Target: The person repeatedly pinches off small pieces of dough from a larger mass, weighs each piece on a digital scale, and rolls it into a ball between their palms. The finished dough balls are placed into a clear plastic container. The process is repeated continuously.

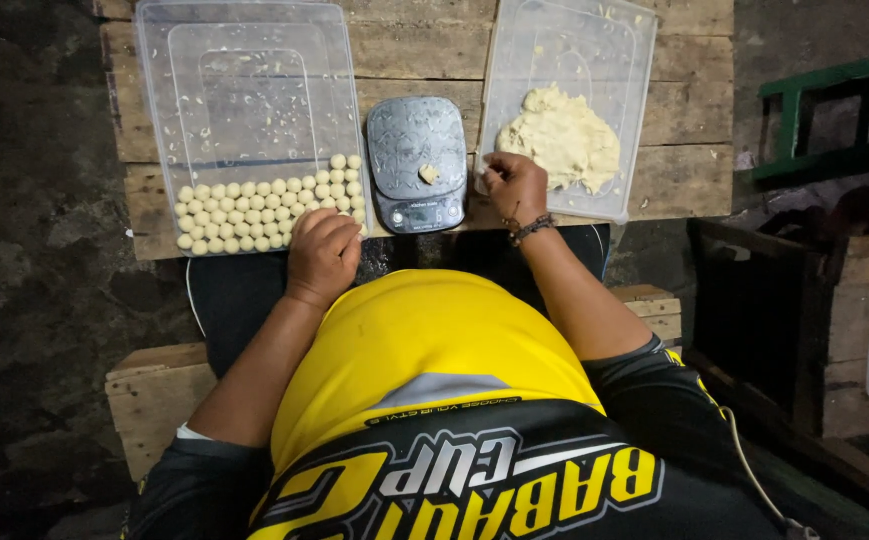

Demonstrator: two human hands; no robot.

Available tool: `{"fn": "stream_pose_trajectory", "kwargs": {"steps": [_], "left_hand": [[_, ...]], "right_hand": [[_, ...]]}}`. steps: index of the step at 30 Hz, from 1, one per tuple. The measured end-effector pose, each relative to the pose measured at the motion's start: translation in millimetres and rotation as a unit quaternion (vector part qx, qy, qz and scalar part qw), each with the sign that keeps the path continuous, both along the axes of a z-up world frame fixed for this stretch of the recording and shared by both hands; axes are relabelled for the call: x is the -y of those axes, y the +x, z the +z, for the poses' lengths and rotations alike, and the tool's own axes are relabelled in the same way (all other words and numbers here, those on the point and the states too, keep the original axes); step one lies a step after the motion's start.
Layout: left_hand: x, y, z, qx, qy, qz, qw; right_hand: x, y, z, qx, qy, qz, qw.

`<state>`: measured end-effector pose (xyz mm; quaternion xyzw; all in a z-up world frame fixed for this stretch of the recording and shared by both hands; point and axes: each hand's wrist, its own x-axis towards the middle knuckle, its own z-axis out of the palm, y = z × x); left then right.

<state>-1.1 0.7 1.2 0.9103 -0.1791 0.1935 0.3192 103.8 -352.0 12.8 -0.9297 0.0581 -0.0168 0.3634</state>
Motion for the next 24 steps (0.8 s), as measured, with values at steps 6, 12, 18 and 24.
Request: {"fn": "stream_pose_trajectory", "kwargs": {"steps": [6, 12, 18, 24], "left_hand": [[-0.6, 0.5, -2.4, 0.005, -0.003, 0.003, 1.000], [1.9, 0.9, -4.1, 0.011, -0.006, 0.002, 1.000], [1.0, 1.2, -3.9, 0.018, -0.004, 0.005, 1.000], [1.9, 1.3, 1.8, 0.024, -0.007, -0.002, 1.000]], "right_hand": [[71.6, 8.7, -18.6, 0.009, -0.115, -0.072, 0.991], [89.8, -2.0, -2.5, -0.015, -0.095, -0.132, 0.987], [74.2, 0.8, -2.0, -0.005, -0.114, -0.087, 0.990], [18.0, 12.6, -2.5, 0.030, -0.140, 0.026, 0.989]]}}
